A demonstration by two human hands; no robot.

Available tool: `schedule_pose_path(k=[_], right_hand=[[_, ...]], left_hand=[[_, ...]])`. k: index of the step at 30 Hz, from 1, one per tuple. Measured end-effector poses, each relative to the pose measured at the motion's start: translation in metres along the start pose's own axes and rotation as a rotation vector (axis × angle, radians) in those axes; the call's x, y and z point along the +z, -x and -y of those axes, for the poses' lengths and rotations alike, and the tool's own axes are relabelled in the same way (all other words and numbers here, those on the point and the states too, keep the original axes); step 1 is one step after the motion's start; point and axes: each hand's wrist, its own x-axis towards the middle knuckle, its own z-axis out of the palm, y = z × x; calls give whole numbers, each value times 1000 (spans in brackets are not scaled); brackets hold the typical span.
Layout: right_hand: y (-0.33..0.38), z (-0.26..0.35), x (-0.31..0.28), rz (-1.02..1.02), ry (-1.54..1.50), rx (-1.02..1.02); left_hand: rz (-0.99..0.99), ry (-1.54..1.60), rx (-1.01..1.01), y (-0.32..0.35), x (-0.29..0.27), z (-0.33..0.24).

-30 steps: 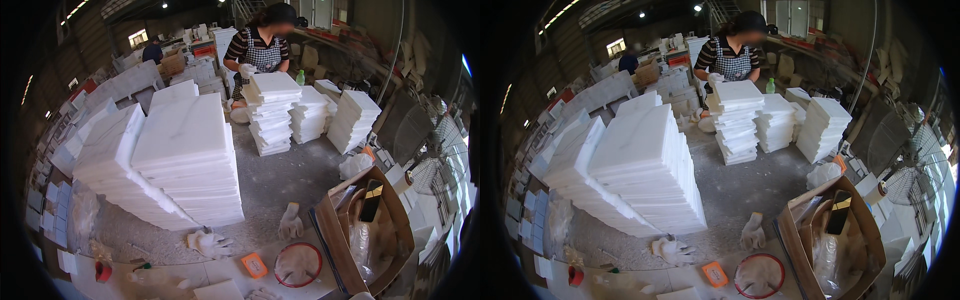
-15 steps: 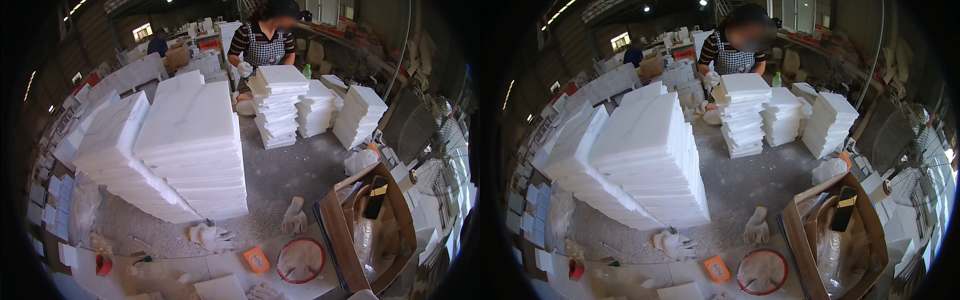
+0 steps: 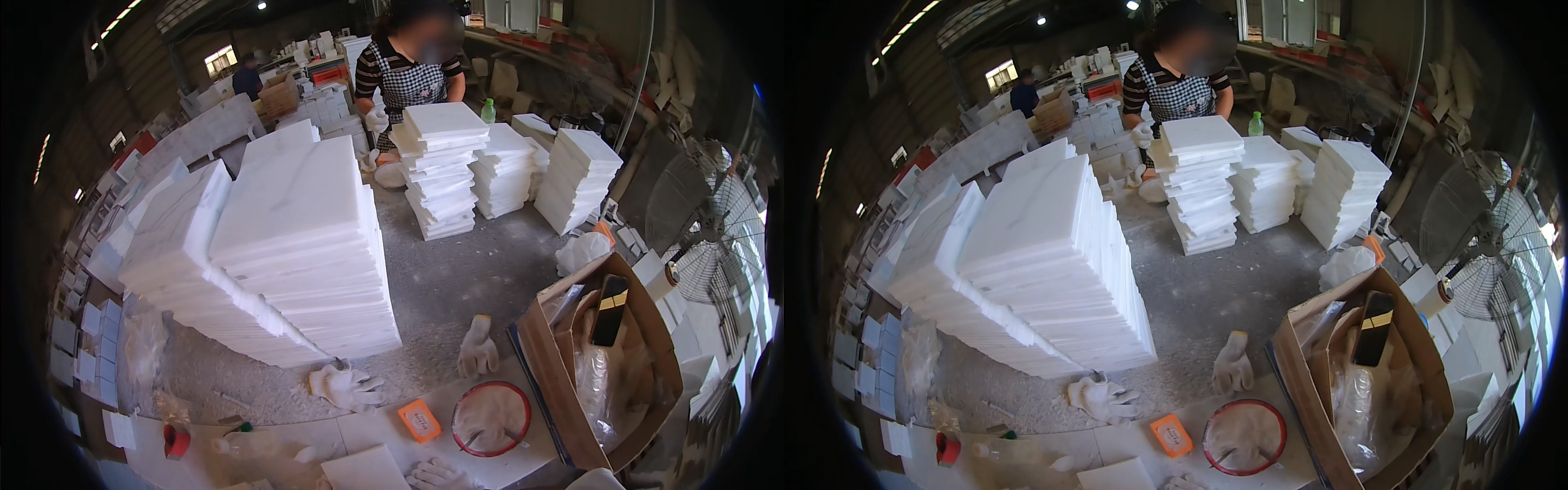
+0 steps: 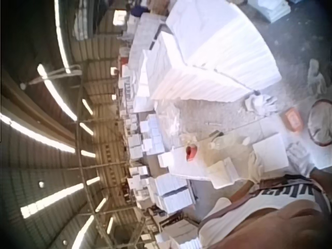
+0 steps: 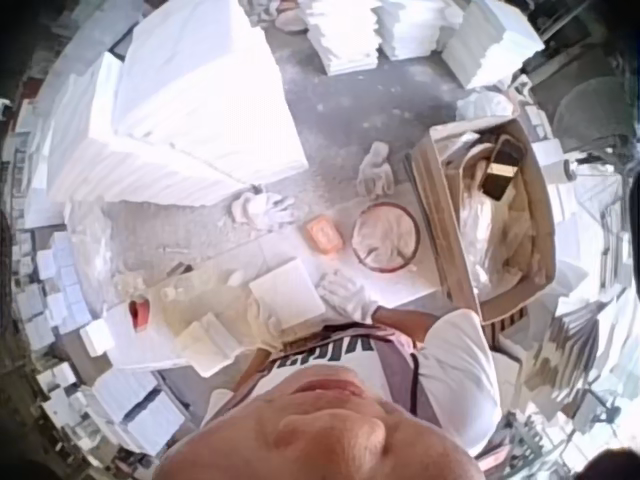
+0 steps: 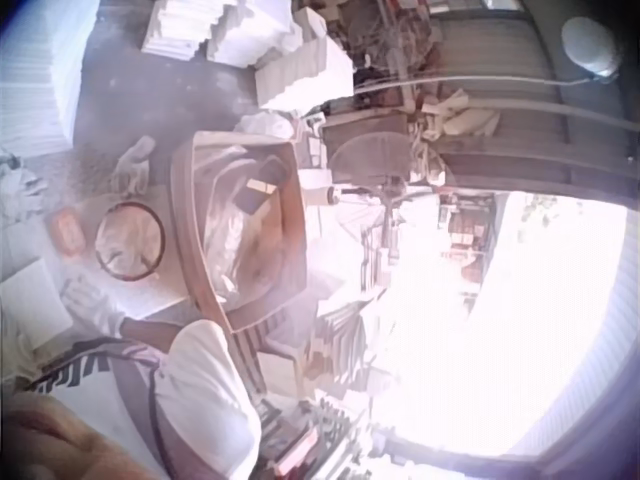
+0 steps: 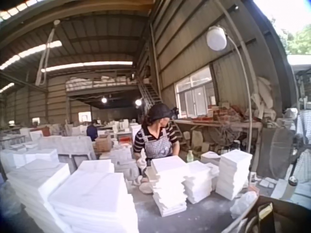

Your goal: The person puts on gloves and scrapes the surface of white foam tiles with a utility knife, then stacks the tiles. The person repeats this process for multiple tiles.

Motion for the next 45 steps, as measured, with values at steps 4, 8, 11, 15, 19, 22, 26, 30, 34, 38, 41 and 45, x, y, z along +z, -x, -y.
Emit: schedule_pose_path(k=[4, 8, 11, 15, 19, 22, 26, 30, 34, 38, 41, 45], right_hand=[[2, 0, 4, -47, 21, -5], [3, 1, 5, -79, 7, -16], [3, -2, 6, -57, 40, -46], [25, -13, 21, 68, 35, -65], [21, -8, 19, 22, 6, -48], [18, -11, 23, -81, 10, -108], [3, 14, -8, 35, 29, -89], [25, -3, 16, 69, 94, -115], [21, 2, 11, 39, 121, -145], [25, 0, 11, -46, 165, -141], [27, 4, 15, -82, 161, -92], [20, 43, 14, -264, -69, 151]], left_hand=[[1, -6, 6, 3, -1, 0], [-2, -21, 16, 7, -1, 1], [-5, -27, 29, 11, -1, 2], [-12, -39, 53, 21, 0, 5], [-39, -47, 94, 33, 4, 11], [-78, -55, 156, 49, 10, 22], [-160, -86, 251, 74, 19, 35], [-115, -122, 215, 68, 13, 27], [-208, -153, 322, 60, 9, 42], [-345, -186, 298, 65, 12, 34], [-506, -26, 92, 81, 18, 30], [-725, 27, -5, 102, 21, 43]])
